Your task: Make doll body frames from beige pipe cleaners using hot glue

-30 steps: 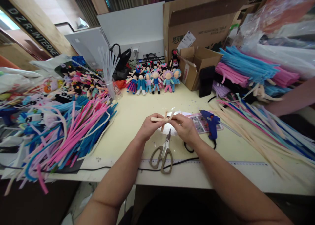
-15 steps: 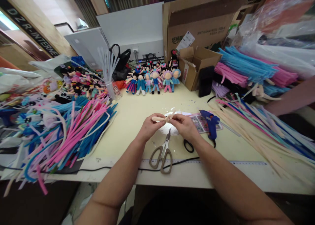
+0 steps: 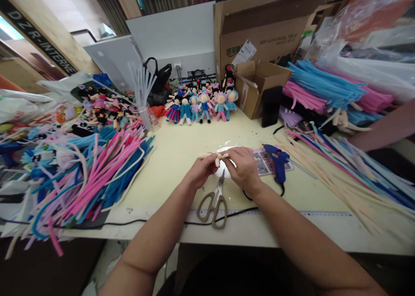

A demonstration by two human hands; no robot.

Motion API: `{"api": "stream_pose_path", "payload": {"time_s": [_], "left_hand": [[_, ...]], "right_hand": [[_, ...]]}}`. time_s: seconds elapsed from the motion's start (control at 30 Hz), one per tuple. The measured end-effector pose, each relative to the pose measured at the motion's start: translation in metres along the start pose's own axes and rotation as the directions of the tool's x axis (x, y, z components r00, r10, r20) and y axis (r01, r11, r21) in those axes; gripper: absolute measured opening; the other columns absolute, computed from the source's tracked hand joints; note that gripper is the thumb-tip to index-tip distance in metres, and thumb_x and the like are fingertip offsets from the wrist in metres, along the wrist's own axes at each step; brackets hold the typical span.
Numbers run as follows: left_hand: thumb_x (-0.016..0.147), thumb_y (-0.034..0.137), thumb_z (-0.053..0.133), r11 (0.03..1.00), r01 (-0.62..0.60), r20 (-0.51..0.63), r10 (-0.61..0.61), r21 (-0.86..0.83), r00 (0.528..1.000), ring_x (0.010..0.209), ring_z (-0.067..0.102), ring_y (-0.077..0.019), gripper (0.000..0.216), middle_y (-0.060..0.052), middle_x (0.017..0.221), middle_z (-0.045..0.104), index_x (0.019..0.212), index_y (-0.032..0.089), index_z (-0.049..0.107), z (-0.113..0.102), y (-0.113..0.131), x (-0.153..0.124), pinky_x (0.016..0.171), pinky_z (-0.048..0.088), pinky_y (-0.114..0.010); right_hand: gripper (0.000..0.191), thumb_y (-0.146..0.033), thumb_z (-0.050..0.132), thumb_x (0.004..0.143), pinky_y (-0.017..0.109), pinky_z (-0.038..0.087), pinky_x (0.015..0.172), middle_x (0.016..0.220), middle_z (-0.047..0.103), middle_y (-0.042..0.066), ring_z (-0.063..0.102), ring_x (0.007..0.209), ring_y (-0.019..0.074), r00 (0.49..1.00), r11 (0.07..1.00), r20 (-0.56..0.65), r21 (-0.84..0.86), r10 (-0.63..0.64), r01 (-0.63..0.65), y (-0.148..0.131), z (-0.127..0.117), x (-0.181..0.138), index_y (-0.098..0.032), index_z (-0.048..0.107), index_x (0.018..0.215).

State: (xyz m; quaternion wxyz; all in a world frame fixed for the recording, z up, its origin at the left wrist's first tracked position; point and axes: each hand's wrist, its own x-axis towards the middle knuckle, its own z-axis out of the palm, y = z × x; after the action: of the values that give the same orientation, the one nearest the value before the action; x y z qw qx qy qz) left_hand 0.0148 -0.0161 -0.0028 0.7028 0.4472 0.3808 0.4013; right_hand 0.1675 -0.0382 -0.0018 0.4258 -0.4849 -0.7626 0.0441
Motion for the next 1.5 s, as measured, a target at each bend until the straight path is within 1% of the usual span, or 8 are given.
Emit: {"api": "stream_pose_path", "payload": {"time_s": [0.2,0.37,0.67,0.93,1.1,1.33,1.43,1.5], "left_hand": [[0.070,0.031,0.065,0.999,0.004,-0.020,-0.005,-0.054,1.000,0.050,0.042,-0.0070,0.020,0.001,0.054,0.051,0.063,0.014,0.058,-0.002,0.002,0.001,0.048,0.029,-0.021],[0.065,0.028,0.070,0.999,-0.009,-0.087,0.006,-0.032,0.996,0.052,0.045,-0.0072,0.018,0.002,0.057,0.053,0.069,0.014,0.059,-0.003,0.002,0.001,0.051,0.032,-0.021],[0.062,0.029,0.072,0.989,-0.063,-0.119,0.079,0.135,0.990,0.060,0.054,-0.0114,0.023,-0.001,0.063,0.062,0.075,0.014,0.061,-0.006,0.007,0.000,0.058,0.039,-0.024],[0.061,0.032,0.074,0.961,-0.113,-0.106,0.144,0.254,0.984,0.064,0.055,-0.0126,0.028,0.000,0.068,0.062,0.077,0.014,0.061,-0.012,0.007,-0.001,0.062,0.039,-0.025],[0.063,0.033,0.073,0.944,-0.139,-0.073,0.167,0.298,0.983,0.064,0.053,-0.0112,0.027,0.001,0.068,0.060,0.079,0.015,0.062,-0.016,0.008,-0.002,0.061,0.039,-0.024],[0.066,0.029,0.070,0.920,-0.168,-0.003,0.181,0.355,0.984,0.062,0.052,-0.0109,0.024,0.000,0.067,0.059,0.084,0.014,0.064,-0.016,0.010,-0.004,0.060,0.038,-0.024],[0.065,0.033,0.072,0.925,-0.183,-0.019,0.201,0.333,0.979,0.066,0.052,-0.0116,0.031,0.000,0.071,0.060,0.089,0.015,0.063,-0.013,0.011,-0.004,0.062,0.039,-0.024],[0.065,0.037,0.072,0.932,-0.199,-0.117,0.243,0.302,0.963,0.066,0.051,-0.0107,0.037,0.001,0.073,0.059,0.093,0.017,0.060,-0.012,0.010,-0.002,0.062,0.039,-0.023]], "right_hand": [[0.019,-0.027,0.044,0.091,0.034,0.031,0.084,0.095,0.066,0.005,0.055,0.091,0.0194,1.000,1.000,0.017,0.009,0.020,-0.020,0.000,0.001,0.000,-0.020,0.062,0.093],[0.019,-0.029,0.045,0.091,0.033,0.033,0.082,0.093,0.066,0.005,0.056,0.090,0.0194,0.999,0.999,0.026,0.033,0.036,-0.037,-0.001,0.001,0.001,-0.020,0.062,0.090],[0.015,-0.028,0.050,0.089,0.033,0.036,0.078,0.088,0.066,0.004,0.057,0.086,0.0188,0.996,0.993,0.058,0.094,0.066,-0.071,0.002,0.002,0.002,-0.021,0.063,0.088],[0.014,-0.027,0.054,0.086,0.030,0.041,0.071,0.078,0.065,0.004,0.058,0.076,0.0172,0.993,0.962,0.081,0.251,0.085,-0.103,0.006,0.002,0.004,-0.020,0.063,0.078],[0.011,-0.026,0.056,0.083,0.028,0.042,0.067,0.076,0.064,0.002,0.057,0.072,0.0157,0.977,0.907,0.120,0.364,0.179,-0.211,0.009,0.004,0.003,-0.020,0.064,0.078],[0.017,-0.033,0.059,0.078,0.025,0.039,0.056,0.065,0.060,-0.002,0.052,0.061,0.0125,0.908,0.799,0.266,0.437,0.324,-0.414,0.009,0.003,0.006,-0.018,0.063,0.071],[0.014,-0.031,0.059,0.079,0.026,0.040,0.059,0.070,0.062,0.000,0.055,0.065,0.0138,0.924,0.797,0.212,0.468,0.317,-0.381,0.011,0.002,0.007,-0.019,0.063,0.074],[0.013,-0.030,0.058,0.081,0.028,0.042,0.065,0.076,0.064,0.002,0.057,0.071,0.0156,0.955,0.851,0.110,0.434,0.277,-0.297,0.011,0.000,0.006,-0.019,0.063,0.078]]}}
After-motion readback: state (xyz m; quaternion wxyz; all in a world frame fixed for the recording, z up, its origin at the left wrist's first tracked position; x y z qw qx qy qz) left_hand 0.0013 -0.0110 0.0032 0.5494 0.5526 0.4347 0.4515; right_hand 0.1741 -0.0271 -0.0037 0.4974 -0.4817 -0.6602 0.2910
